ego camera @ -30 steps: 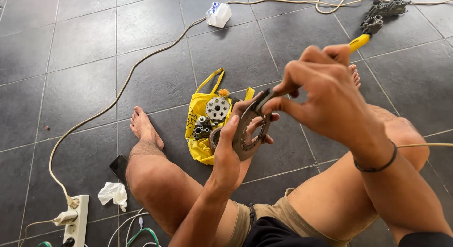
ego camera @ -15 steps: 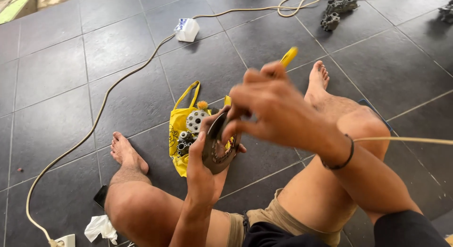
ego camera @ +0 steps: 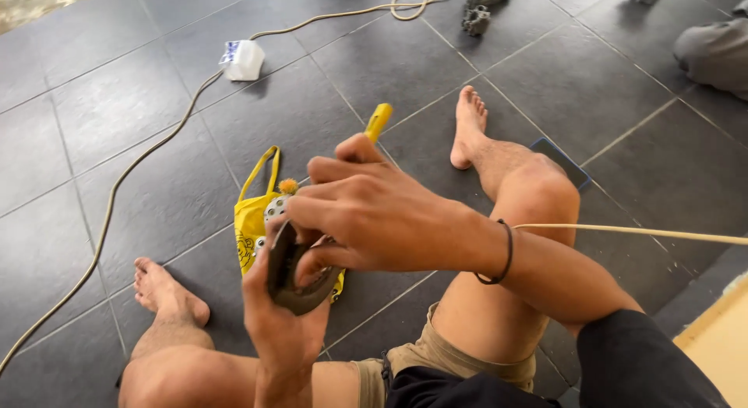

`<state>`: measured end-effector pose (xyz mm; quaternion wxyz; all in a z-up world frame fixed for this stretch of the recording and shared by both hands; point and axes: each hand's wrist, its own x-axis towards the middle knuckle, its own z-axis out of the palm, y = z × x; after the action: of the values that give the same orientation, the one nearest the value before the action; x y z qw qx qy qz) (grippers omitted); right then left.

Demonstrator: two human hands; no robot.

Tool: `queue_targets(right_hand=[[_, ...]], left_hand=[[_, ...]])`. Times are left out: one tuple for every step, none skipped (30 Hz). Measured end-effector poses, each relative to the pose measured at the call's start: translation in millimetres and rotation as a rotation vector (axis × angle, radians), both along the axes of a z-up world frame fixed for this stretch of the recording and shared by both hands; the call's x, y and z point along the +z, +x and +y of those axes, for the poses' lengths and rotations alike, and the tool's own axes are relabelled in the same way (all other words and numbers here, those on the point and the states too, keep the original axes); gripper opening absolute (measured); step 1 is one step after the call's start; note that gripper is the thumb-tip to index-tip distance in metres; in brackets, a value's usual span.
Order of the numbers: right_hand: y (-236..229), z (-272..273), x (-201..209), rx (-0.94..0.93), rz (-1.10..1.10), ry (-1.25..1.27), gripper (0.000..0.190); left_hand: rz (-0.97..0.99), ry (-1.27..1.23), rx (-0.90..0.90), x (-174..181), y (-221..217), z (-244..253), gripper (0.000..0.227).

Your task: The person is sitting on the floor and using a wire brush and a small scraper to clean grease and grime from motorcycle clutch components.

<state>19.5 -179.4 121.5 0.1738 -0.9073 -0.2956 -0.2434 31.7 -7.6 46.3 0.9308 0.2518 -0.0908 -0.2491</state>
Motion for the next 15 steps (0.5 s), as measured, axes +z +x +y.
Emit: queue_targets(right_hand=[[1.4, -6.2, 3.3, -0.017, 0.002, 0.001, 0.045], [3.2, -11.5, 6.5, -0.051, 0.031, -0.006, 0.042], [5.1, -16.5, 9.8, -0.084, 0.060, -0.012, 0.040], [5.7, -18.6, 9.8, -0.088, 0.061, -0.012, 0.040], [6.4, -20.4, 9.9, -0.105, 0.049, -0.017, 0.041], [7.2, -21.4, 10.2, -0.119, 0.035, -0.024, 0.042], [4.4, -14.3, 5.4, -0.120, 0.035, -0.024, 0.042], [1.9, -7.3, 0.4, -0.069, 0.032, -0.020, 0.036], [-0.3, -0.3, -4.9, -0.019, 0.030, -0.016, 0.031], [2.1, -7.0, -0.9, -0.020, 0.032, -0.015, 0.031], [4.6, -13.3, 3.0, -0.064, 0.033, -0.012, 0.034], [6.9, -17.9, 6.7, -0.100, 0.036, -0.010, 0.038], [5.4, -17.0, 6.8, -0.091, 0.040, -0.011, 0.038], [5.1, -17.2, 8.2, -0.098, 0.021, -0.020, 0.040], [5.0, -17.0, 9.8, -0.105, 0.002, -0.030, 0.042]], left_hand=[[0.002, 0.001, -0.017, 4.9, -0.3, -2.3, 0.038], [-0.066, 0.032, -0.025, 9.6, -1.7, -3.7, 0.042], [-0.135, 0.063, -0.032, 14.4, -2.9, -4.6, 0.046], [-0.134, 0.063, -0.035, 15.2, -2.5, -5.7, 0.046], [-0.140, 0.079, -0.030, 16.2, -2.0, -6.6, 0.048], [-0.148, 0.094, -0.023, 17.2, -1.9, -6.7, 0.050], [-0.148, 0.094, -0.023, 10.4, -1.6, -2.8, 0.050], [-0.083, 0.069, -0.008, 3.3, -1.0, 1.1, 0.045], [-0.018, 0.044, 0.008, -4.0, 0.0, 4.9, 0.041], [-0.016, 0.045, 0.007, 2.5, -0.5, 0.6, 0.041], [-0.089, 0.031, -0.015, 8.8, -0.7, -3.2, 0.041], [-0.162, 0.017, -0.028, 14.7, -3.0, -5.5, 0.041], [-0.158, 0.017, -0.020, 14.1, -4.6, -5.6, 0.041], [-0.152, 0.033, -0.017, 14.7, -4.3, -6.8, 0.045], [-0.147, 0.048, -0.014, 15.4, -3.7, -7.6, 0.048]])
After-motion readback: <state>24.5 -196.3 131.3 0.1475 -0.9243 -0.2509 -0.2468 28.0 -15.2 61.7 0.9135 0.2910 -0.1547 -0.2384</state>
